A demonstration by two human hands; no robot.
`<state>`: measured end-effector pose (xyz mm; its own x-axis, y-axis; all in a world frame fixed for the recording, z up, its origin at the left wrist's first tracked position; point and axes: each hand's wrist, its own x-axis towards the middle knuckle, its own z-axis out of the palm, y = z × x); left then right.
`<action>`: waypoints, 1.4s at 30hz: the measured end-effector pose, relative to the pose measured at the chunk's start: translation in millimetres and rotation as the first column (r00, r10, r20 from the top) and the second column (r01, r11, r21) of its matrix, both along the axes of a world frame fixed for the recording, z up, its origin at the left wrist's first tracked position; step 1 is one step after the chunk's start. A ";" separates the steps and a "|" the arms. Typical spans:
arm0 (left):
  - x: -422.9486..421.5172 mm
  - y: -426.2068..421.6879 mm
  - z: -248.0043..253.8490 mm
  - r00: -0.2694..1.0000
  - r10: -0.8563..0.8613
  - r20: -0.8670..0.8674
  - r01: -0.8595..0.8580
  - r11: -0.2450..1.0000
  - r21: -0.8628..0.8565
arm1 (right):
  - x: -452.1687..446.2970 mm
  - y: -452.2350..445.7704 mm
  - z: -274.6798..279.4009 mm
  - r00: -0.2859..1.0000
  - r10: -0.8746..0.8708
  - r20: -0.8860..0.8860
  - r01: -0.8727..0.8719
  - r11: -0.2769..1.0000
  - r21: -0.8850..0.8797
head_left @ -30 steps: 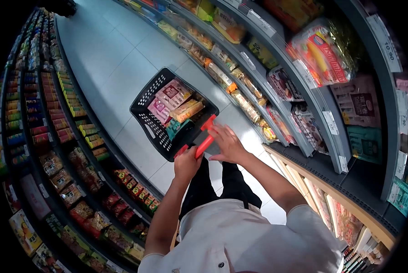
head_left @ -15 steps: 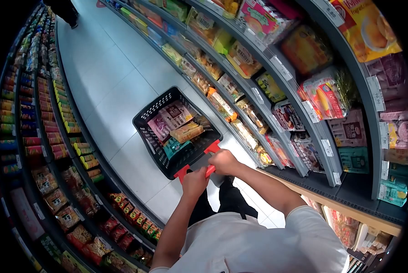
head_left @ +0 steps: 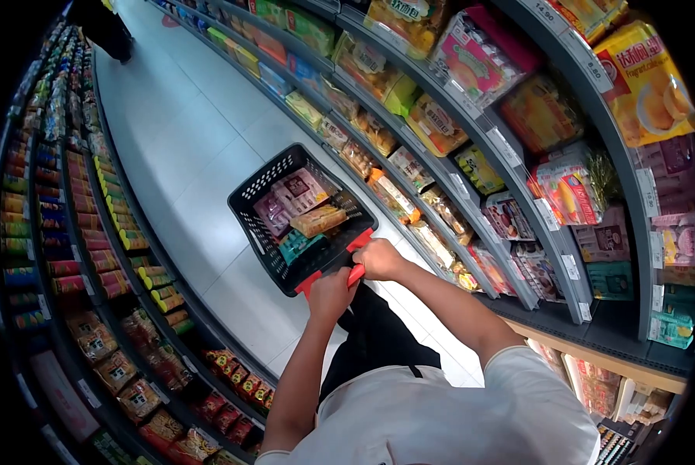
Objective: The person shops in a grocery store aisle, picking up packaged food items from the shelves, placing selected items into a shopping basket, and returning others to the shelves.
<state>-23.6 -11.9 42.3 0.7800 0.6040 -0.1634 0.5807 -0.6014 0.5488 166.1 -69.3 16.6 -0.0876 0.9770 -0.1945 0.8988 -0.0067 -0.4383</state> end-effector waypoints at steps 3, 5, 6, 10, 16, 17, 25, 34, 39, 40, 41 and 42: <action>1.1 27.0 1.0 0.999 0.022 0.046 -0.021 1.000 -0.013 | 3.5 29.4 -1.0 1.000 -0.009 0.008 0.009 1.000 -0.020; 2.8 47.0 4.5 0.996 0.042 0.073 -0.040 0.999 -0.025 | 4.2 48.4 -1.7 1.000 0.009 0.011 -0.009 1.000 0.001; 4.6 57.8 5.2 0.995 0.065 0.070 -0.062 0.997 -0.040 | 7.5 57.7 -4.7 1.000 0.012 0.012 -0.012 1.000 0.008; -16.7 93.5 -13.0 0.990 0.139 -0.036 -0.140 0.990 -0.025 | 5.3 96.9 -10.9 1.000 -0.012 -0.024 0.012 1.000 0.008; -8.6 162.4 -19.0 0.975 0.137 -0.172 -0.141 0.990 -0.013 | 7.4 152.2 -4.0 0.992 -0.062 -0.107 0.063 0.998 0.013; -9.7 171.8 -20.8 0.977 0.129 -0.169 -0.130 0.992 0.006 | 4.9 158.7 -12.8 0.991 -0.067 -0.117 0.072 0.997 0.039; 5.7 246.8 -20.4 0.966 0.103 -0.236 -0.111 0.994 -0.021 | 13.8 221.8 -12.9 0.979 -0.111 -0.173 0.121 0.991 0.049; 18.7 302.2 -20.4 0.976 0.084 -0.200 -0.097 0.994 -0.055 | 18.3 271.2 -21.6 0.973 -0.159 -0.167 0.171 0.983 0.065; 13.7 326.3 -36.5 0.990 0.048 -0.131 -0.061 0.993 -0.101 | 20.3 291.8 -14.9 0.969 -0.199 -0.148 0.199 0.980 -0.021; 12.9 331.0 -40.0 0.993 0.034 -0.115 -0.047 0.992 -0.115 | 19.8 295.1 -15.7 0.970 -0.204 -0.134 0.201 0.979 -0.037; 14.3 334.3 -44.5 0.996 0.025 -0.086 -0.036 0.991 -0.129 | 21.5 297.3 -18.6 0.969 -0.215 -0.125 0.209 0.976 -0.058; 15.7 339.1 -44.9 0.999 0.016 -0.050 -0.023 0.990 -0.141 | 20.8 301.1 -18.8 0.968 -0.227 -0.111 0.219 0.973 -0.076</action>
